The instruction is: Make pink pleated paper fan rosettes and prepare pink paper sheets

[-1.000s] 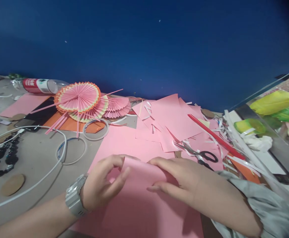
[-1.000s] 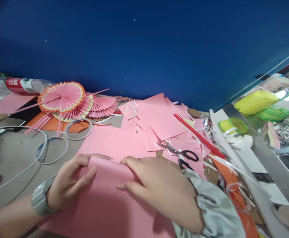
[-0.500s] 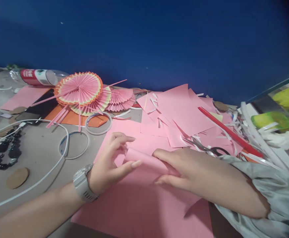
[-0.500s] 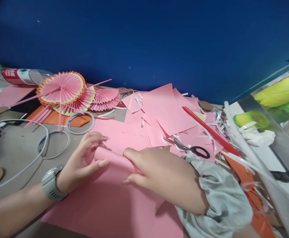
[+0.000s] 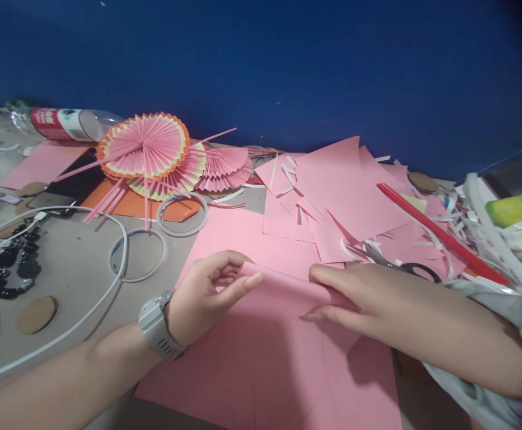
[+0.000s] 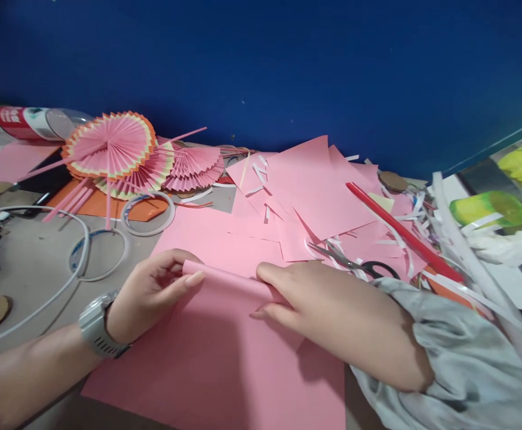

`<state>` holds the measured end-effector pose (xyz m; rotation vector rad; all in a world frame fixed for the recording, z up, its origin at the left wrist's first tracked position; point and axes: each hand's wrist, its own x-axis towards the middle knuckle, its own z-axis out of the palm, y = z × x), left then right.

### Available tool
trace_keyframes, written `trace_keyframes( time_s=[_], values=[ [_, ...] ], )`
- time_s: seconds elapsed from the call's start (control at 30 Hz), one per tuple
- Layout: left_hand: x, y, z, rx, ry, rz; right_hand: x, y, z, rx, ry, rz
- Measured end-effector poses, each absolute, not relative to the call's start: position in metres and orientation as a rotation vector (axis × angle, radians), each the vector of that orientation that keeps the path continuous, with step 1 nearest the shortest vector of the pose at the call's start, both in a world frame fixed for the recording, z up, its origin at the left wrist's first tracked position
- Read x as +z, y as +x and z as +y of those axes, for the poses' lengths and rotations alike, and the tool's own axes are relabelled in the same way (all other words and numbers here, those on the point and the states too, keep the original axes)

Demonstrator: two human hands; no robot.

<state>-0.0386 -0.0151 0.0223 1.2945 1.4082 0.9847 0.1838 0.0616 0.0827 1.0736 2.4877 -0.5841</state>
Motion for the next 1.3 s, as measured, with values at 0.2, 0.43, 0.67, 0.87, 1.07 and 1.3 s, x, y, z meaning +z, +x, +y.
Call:
trace_keyframes(
  time_s=[0.2, 0.43, 0.67, 0.87, 1.07, 1.3],
  values=[
    [0.023, -0.037, -0.015, 0.878, 1.320, 1.381, 0.092, 0.168, 0.057, -0.810, 1.088, 2.400],
    [0.026, -0.035, -0.016, 0.742, 1.477, 1.178, 0.080, 0.153, 0.048, -1.202, 1.161, 2.481],
    [0.024, -0.036, -0.012, 0.671, 1.526, 1.173, 0.075, 0.152, 0.051, -1.328, 1.142, 2.451],
    [0.023, -0.037, -0.010, 0.570, 1.604, 1.161, 0.070, 0.148, 0.051, -1.454, 1.253, 2.420],
    [0.023, -0.035, -0.009, 0.543, 1.569, 1.209, 0.063, 0.143, 0.053, -1.501, 1.309, 2.510],
    [0.024, -0.034, -0.010, 0.577, 1.560, 1.303, 0.062, 0.143, 0.055, -1.407, 1.328, 2.632]
  ],
)
